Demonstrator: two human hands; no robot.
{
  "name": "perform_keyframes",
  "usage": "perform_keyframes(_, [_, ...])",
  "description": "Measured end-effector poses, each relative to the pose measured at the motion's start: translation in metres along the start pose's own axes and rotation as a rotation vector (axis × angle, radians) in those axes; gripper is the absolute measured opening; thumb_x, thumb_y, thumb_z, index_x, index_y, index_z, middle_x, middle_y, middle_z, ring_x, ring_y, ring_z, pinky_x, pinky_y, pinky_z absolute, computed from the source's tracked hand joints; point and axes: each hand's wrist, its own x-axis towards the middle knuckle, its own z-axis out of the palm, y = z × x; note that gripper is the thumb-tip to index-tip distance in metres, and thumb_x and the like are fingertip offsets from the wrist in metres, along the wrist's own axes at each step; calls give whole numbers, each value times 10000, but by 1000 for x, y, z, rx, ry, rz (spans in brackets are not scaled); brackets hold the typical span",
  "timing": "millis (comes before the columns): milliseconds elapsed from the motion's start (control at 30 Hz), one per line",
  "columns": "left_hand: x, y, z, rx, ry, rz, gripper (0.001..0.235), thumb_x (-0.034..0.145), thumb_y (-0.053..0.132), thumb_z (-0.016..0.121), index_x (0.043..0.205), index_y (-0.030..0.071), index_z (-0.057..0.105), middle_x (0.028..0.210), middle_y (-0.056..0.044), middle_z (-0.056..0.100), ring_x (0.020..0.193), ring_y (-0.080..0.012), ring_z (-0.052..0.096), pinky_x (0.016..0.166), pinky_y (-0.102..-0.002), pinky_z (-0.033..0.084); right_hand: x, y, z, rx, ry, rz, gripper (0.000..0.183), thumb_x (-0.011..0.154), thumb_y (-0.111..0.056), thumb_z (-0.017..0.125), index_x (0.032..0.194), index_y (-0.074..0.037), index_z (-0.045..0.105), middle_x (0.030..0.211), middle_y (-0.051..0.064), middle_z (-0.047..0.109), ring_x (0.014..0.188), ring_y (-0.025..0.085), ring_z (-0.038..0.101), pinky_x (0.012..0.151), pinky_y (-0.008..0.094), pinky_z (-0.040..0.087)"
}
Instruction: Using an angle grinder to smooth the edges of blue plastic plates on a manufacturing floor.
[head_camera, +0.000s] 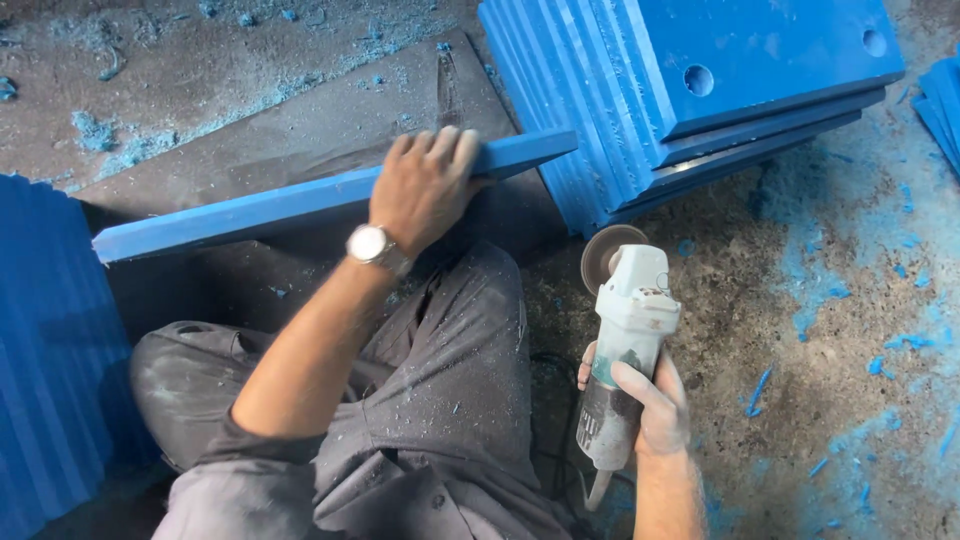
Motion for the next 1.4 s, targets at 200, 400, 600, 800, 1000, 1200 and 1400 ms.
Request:
perform_keyframes(200, [-102, -71, -66, 206, 62, -56, 558, 942, 580, 750, 1228, 107, 672, 1052, -45, 650, 915, -220, 610, 790, -371, 455, 7, 4, 26, 30, -66, 22, 586, 819, -194, 664, 1313, 81, 508, 1031, 226, 666, 867, 299, 678, 756, 439, 582])
perform_keyframes(400, [-176, -116, -118, 330, 139, -233, 514, 866, 517, 840, 1199, 165, 670, 1027, -35, 631, 949, -255, 607, 843, -414, 456, 9, 11, 40, -19, -144, 43, 559, 848, -160, 628, 1323, 109, 506, 1057, 234, 667, 889, 305, 682, 778, 441, 584])
perform_keyframes(600, [-206, -114, -102, -115, 427, -554, 596, 786, 150, 880, 1314, 121, 603, 1167, -106, 705, 1041, -315, 685, 897, -402, 542, 9, 15, 53, -82, -170, 53, 562, 878, -144, 587, 1376, 88, 471, 1063, 236, 661, 884, 306, 679, 761, 440, 571])
perform_keyframes(800, [-218, -113, -38, -598, 744, -744, 547, 916, -85, 620, 1440, 53, 550, 1381, -141, 696, 1251, -245, 712, 1033, -358, 598, 7, 14, 71, -73, -207, 13, 597, 911, -153, 581, 1435, 94, 434, 1057, 257, 641, 891, 318, 664, 765, 448, 560])
perform_keyframes(1000, [-212, -119, -6, -598, 880, -847, 522, 965, -64, 735, 1450, 78, 604, 1305, -130, 721, 1159, -201, 731, 979, -329, 626, 7, 16, 75, -105, -161, 11, 610, 919, -174, 579, 1448, 92, 432, 1044, 260, 637, 888, 319, 657, 766, 451, 558])
perform_keyframes(1200, [-205, -167, -1, -1057, 664, -731, 524, 839, -65, 829, 1290, 40, 583, 1181, -74, 674, 1072, -155, 657, 911, -314, 564, 5, 17, 61, -75, -134, 12, 603, 929, -178, 583, 1455, 76, 434, 1042, 254, 632, 888, 322, 652, 766, 456, 556])
perform_keyframes(1400, [-174, -174, -32, -1292, 647, -675, 430, 775, -55, 856, 1116, 71, 626, 1052, -15, 690, 976, -118, 687, 867, -296, 614, -2, 11, 47, -37, -85, 16, 579, 926, -178, 578, 1435, 61, 438, 1047, 241, 643, 882, 319, 653, 757, 457, 551])
